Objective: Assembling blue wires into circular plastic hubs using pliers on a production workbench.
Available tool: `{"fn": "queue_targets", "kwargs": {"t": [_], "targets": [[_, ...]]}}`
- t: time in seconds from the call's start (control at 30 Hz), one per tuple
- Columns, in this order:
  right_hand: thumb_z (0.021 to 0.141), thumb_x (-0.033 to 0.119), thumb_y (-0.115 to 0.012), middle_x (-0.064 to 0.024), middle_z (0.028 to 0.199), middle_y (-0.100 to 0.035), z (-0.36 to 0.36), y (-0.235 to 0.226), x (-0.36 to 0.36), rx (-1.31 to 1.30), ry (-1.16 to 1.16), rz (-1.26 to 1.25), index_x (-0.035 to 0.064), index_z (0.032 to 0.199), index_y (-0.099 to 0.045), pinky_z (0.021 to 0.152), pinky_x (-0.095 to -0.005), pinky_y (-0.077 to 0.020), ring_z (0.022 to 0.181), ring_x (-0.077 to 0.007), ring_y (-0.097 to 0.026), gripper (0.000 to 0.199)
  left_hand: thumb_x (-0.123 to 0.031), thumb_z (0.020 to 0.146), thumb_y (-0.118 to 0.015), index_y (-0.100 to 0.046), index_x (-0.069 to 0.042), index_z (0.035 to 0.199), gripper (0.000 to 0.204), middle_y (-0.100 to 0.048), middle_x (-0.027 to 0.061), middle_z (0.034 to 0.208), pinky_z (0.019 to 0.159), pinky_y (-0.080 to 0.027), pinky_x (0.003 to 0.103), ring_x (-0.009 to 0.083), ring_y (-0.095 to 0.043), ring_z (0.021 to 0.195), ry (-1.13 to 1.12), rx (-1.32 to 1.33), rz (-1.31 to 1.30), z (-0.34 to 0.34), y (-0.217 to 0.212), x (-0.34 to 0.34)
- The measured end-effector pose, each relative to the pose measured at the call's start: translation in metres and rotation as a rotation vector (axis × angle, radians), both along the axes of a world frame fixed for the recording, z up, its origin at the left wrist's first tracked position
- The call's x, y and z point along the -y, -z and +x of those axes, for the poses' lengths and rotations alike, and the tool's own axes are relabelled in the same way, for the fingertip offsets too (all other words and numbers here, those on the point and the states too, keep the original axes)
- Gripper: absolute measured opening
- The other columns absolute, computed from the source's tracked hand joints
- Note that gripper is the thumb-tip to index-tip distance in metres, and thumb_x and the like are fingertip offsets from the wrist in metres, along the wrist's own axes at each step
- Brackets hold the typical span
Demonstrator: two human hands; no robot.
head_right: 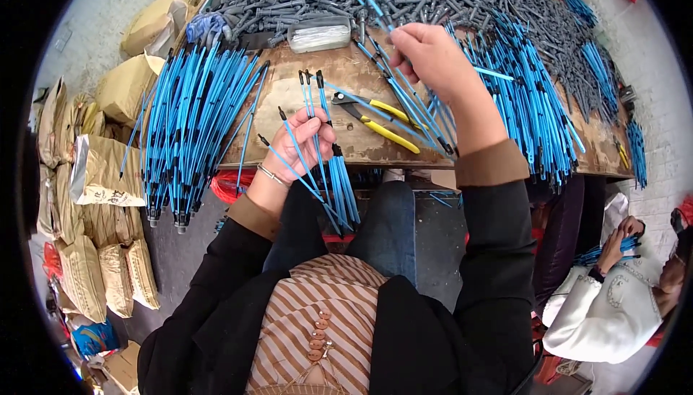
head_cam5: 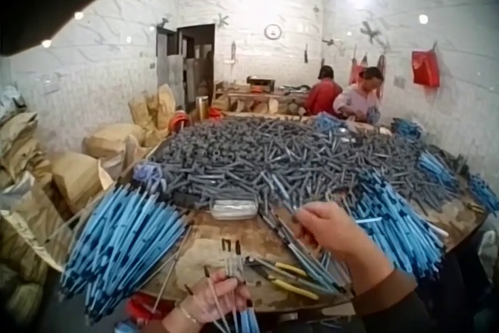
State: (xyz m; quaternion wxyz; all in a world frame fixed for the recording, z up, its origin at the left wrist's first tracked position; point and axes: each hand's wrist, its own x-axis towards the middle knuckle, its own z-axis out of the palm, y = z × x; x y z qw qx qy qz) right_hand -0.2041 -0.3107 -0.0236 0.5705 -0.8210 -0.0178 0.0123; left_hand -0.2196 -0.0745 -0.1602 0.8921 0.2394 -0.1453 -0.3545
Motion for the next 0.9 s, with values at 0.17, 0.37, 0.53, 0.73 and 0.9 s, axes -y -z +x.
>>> {"fn": "queue_targets", "kwargs": {"t": [0.17,0.37,0.53,0.73,0.9], "targets": [[0.093,0.011,-0.047,-0.0077,0.072,-0.06,-0.074,-0.005,-0.02,0.112,-0.12,0.183,-0.0045,0.1,-0.059,0.049,-0.0199,-0.0404,0.054,-0.0103,-0.048,0.021,-0.008,0.088,-0.056,-0.059,-0.006,0.102,0.015,-0.067,0.0161,0.084,0.055,-0.053,0.03,0.0208,-0.065,0.062,-0.024,-0.054,-0.053,0.0,0.004,-0.007],[0.093,0.009,-0.048,-0.0087,0.072,-0.063,-0.112,-0.027,0.002,0.528,0.243,0.419,-0.0022,0.104,-0.06,0.047,-0.02,-0.0428,0.051,-0.0106,-0.052,0.02,-0.008,0.088,-0.057,-0.058,-0.006,0.102,0.014,-0.067,0.0157,0.086,0.058,-0.053,0.031,0.0213,-0.066,0.066,0.006,-0.05,-0.078,0.003,0.004,-0.003],[0.088,0.006,-0.051,-0.0066,0.064,-0.062,-0.104,0.026,-0.046,0.225,-0.169,-0.261,-0.0019,0.093,-0.059,0.047,-0.0243,-0.0435,0.049,-0.016,-0.056,0.012,-0.008,0.087,-0.058,-0.057,-0.005,0.1,0.013,-0.067,0.0158,0.089,0.062,-0.053,0.031,0.0216,-0.066,0.073,-0.069,0.05,-0.031,-0.009,-0.011,0.004],[0.086,0.005,-0.053,-0.0072,0.061,-0.06,-0.102,0.039,-0.053,0.452,-0.1,-0.69,0.0004,0.085,-0.056,0.047,-0.03,-0.0427,0.048,-0.0225,-0.056,0.005,-0.005,0.084,-0.062,-0.056,-0.003,0.098,0.015,-0.066,0.0141,0.086,0.066,-0.052,0.029,0.0208,-0.065,0.076,-0.216,0.142,0.082,-0.021,-0.028,0.004],[0.086,0.007,-0.052,-0.0067,0.06,-0.06,-0.111,0.048,-0.071,0.437,-0.148,-0.872,0.0007,0.085,-0.055,0.047,-0.0307,-0.0429,0.047,-0.0234,-0.056,0.007,-0.003,0.081,-0.065,-0.056,-0.003,0.098,0.019,-0.063,0.0106,0.081,0.066,-0.052,0.028,0.0198,-0.063,0.073,-0.388,0.147,0.218,-0.026,-0.033,0.008]]}}
